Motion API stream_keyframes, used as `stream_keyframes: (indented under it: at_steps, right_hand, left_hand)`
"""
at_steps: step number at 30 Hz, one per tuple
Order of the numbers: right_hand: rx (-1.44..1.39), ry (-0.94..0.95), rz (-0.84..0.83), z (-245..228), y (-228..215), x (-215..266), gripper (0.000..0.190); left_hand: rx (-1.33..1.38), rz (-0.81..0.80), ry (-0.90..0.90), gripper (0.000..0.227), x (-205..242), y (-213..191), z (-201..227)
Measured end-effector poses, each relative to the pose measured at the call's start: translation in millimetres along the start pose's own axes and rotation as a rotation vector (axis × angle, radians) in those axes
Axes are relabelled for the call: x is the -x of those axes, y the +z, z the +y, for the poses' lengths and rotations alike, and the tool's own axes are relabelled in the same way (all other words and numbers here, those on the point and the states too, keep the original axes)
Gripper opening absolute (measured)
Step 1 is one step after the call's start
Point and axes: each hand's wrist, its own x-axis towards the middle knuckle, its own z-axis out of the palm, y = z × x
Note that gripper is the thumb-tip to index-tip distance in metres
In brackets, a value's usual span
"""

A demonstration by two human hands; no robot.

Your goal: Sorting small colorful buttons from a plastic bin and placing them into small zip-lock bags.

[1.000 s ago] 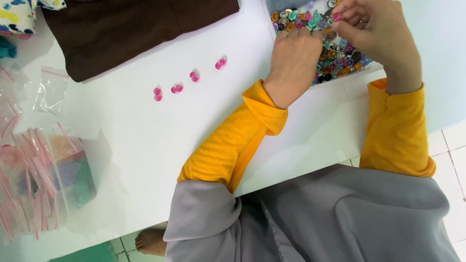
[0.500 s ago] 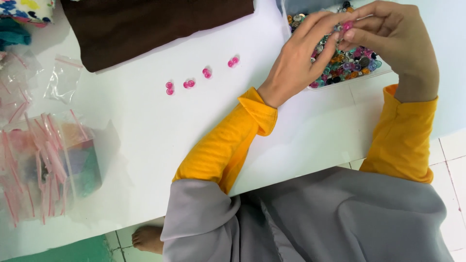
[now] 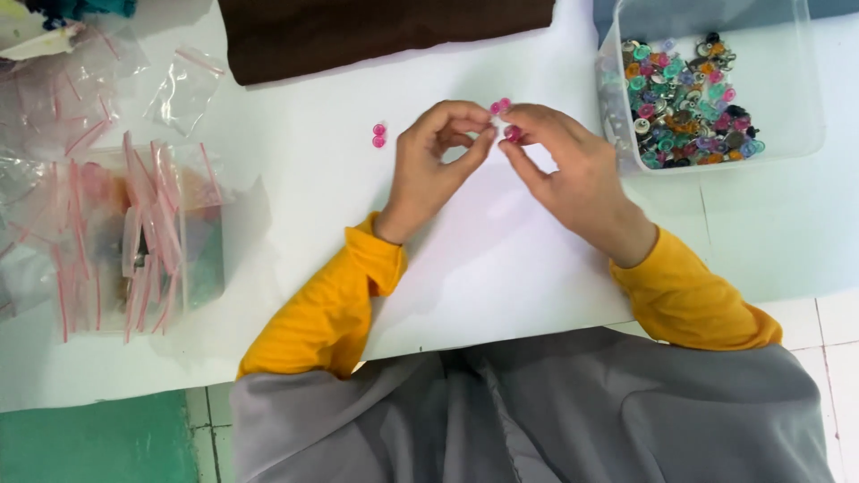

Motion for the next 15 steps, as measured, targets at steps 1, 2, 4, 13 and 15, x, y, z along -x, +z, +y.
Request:
stream_keyframes:
  at_steps: [1,2,4,13,15]
  right_hand:
    - [-0.001,-0.007,-0.008,-3.9,10.3,-0.6,0.024]
    - [-0.066,-0.011,-0.031,-7.8,20.5,-1.2,0.021]
    - [-0.132,-0.019,-0.061,-12.9,41.8,-1.9,0.019]
    - [0.121,-0.256,-0.151,-7.2,154.4,-9.7,0.005]
    - [0.218,-0.282,-0.205,-9.9,163.9,-24.8,0.006]
  left_hand:
    - [0.003,0.010,0.003,0.018,3.7,-17.0,0.1]
    - [-0.111,0.045,0.054,0.020,7.7,-33.9,0.3]
    - [-0.224,0.088,0.105,0.021,13.1,-71.0,-1.2]
    - [-0.792,0.042,0.171,0.007,36.3,-190.1,-13.8]
    - [-0.727,-0.025,0.138,0.011,39.9,-194.6,-12.8]
